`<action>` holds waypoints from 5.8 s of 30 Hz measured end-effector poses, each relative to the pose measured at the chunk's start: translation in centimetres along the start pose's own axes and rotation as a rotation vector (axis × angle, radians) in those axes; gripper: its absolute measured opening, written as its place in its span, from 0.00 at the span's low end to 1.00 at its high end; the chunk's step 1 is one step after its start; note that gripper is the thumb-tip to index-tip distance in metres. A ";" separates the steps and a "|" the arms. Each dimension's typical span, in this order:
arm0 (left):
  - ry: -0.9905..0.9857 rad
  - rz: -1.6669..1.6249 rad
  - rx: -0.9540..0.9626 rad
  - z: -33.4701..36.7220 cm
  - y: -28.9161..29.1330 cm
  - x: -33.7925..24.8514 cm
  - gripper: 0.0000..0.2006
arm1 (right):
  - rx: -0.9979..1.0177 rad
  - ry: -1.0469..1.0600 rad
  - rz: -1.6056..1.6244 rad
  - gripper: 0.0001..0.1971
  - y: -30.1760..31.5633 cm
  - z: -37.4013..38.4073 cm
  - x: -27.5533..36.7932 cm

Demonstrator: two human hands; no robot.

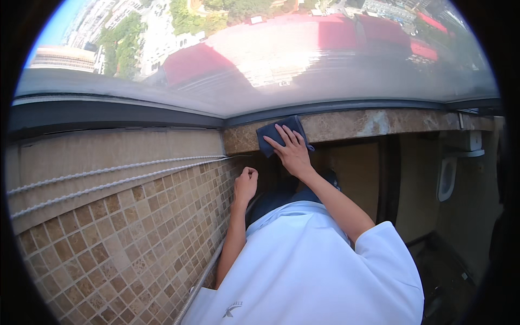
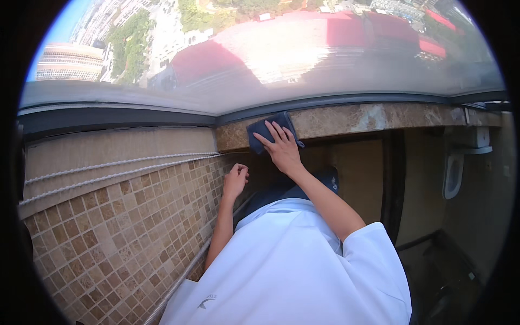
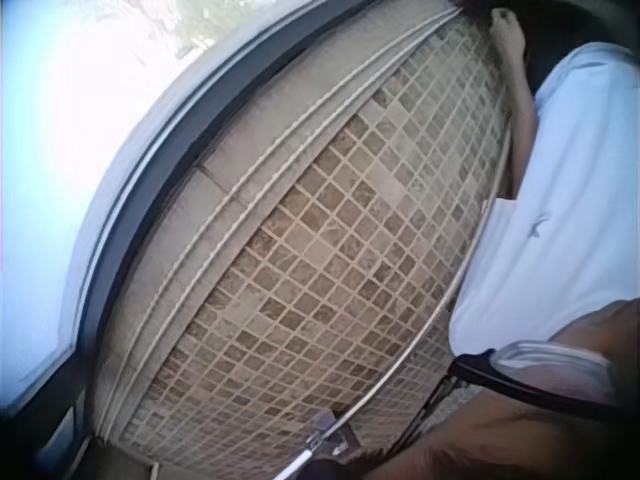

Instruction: The person wipes a large curved window and the adjacent tiled wall using a dark cloth. They move the cloth across the glass surface and along the wall near a shower hose, maintaining continuous contact with the surfaces.

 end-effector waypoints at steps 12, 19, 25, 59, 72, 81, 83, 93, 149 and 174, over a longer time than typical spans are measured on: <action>-0.007 0.030 0.058 -2.7 -4.3 -1.5 0.15 | 0.027 -0.159 -0.233 0.30 1.9 -4.2 -10.1; -0.045 0.030 -0.031 -7.8 -0.1 1.1 0.13 | -0.100 0.190 -0.001 0.31 -4.0 6.6 11.3; 0.013 -0.035 -0.022 -8.1 -1.1 2.8 0.13 | -0.050 0.176 -0.004 0.30 -3.3 5.3 8.5; -0.319 -0.674 -0.362 -3.0 2.1 -3.3 0.32 | 0.113 0.045 -0.166 0.33 2.8 -3.0 -9.7; -0.372 -0.758 -0.532 -2.5 5.7 -2.8 0.23 | 0.063 -0.330 -0.331 0.35 3.3 -8.7 -18.7; -0.391 -0.775 -0.403 -3.6 4.8 -2.2 0.28 | 0.017 0.064 -0.154 0.35 -2.5 2.2 4.6; -0.414 -0.789 -0.408 -2.7 5.2 -2.6 0.27 | -0.021 0.126 -0.048 0.32 -3.9 4.9 10.3; -0.355 -0.711 -0.354 -1.3 3.4 -1.7 0.26 | 0.166 0.404 -0.027 0.22 -2.4 1.0 6.5; -0.169 -0.847 -0.262 -5.0 -0.9 -3.5 0.12 | -0.021 0.149 0.062 0.30 -0.8 2.8 -1.3; -0.308 -1.321 -0.308 -10.0 3.7 -4.1 0.13 | -0.038 0.165 -0.018 0.27 -5.8 9.0 12.5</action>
Point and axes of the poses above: each hand's wrist, its own z-axis towards the middle knuckle, its own y-axis out of the back of the hand, x = y × z, the point moved 10 cm from there along z, towards the middle knuckle, and after that the axes turned 14 degrees about -z, right-handed, at the moved point
